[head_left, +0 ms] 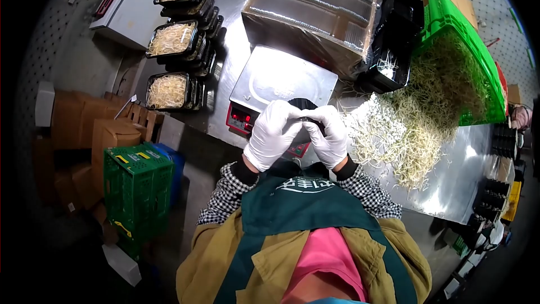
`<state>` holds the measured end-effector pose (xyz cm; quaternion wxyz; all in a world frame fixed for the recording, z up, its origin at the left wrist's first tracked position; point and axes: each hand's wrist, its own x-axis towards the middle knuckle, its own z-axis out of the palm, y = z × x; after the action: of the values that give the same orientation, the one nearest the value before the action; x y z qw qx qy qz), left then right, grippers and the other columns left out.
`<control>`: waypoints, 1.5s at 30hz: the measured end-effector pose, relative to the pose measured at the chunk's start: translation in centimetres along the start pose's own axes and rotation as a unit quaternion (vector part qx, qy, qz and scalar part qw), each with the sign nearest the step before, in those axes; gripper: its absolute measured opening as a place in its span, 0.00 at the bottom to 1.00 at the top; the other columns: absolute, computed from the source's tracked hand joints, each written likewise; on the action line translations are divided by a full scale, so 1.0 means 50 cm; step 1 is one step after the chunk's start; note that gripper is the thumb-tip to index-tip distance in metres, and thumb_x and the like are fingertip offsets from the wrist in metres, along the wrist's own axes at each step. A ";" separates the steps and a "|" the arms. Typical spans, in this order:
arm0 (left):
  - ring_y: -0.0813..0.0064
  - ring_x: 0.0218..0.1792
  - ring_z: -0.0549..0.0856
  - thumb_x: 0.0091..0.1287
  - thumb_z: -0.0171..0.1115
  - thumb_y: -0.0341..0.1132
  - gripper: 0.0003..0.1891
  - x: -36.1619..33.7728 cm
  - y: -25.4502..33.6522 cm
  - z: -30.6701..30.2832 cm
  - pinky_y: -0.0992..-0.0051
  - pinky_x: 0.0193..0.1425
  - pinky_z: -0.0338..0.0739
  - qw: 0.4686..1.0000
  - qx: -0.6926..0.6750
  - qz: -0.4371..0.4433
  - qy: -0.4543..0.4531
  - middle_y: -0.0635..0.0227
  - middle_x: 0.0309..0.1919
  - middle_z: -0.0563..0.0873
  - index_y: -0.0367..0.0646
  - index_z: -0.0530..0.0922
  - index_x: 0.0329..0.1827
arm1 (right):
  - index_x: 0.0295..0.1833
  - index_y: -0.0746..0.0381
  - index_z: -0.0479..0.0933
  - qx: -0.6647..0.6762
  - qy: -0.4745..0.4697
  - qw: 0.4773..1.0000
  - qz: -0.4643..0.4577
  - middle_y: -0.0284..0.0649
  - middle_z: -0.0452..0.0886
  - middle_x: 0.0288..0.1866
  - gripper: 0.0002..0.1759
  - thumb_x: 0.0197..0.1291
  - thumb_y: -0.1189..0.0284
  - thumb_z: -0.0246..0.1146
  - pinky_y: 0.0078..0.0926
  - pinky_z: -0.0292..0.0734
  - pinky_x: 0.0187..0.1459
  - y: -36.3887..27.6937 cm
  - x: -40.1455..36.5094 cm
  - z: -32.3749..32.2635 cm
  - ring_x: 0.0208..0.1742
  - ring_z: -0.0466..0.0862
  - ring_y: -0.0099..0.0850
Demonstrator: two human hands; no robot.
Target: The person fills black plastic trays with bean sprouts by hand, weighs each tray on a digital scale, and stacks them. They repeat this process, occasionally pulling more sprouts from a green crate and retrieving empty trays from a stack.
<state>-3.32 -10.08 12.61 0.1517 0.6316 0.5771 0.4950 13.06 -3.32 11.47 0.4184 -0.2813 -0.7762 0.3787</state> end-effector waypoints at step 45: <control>0.84 0.39 0.84 0.60 0.70 0.18 0.10 -0.123 0.012 0.024 0.83 0.45 0.79 0.934 -0.191 -0.290 0.081 0.71 0.37 0.84 0.36 0.82 0.43 | 0.48 0.53 0.80 -0.158 -0.174 0.957 -0.169 0.33 0.80 0.39 0.19 0.47 0.77 0.67 0.34 0.78 0.41 0.050 -0.023 -0.023 0.41 0.81 0.36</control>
<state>-1.05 -15.19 9.75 0.3590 0.3536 0.6399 0.5802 14.91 -2.38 9.35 0.2853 -0.1383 -0.9230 0.2181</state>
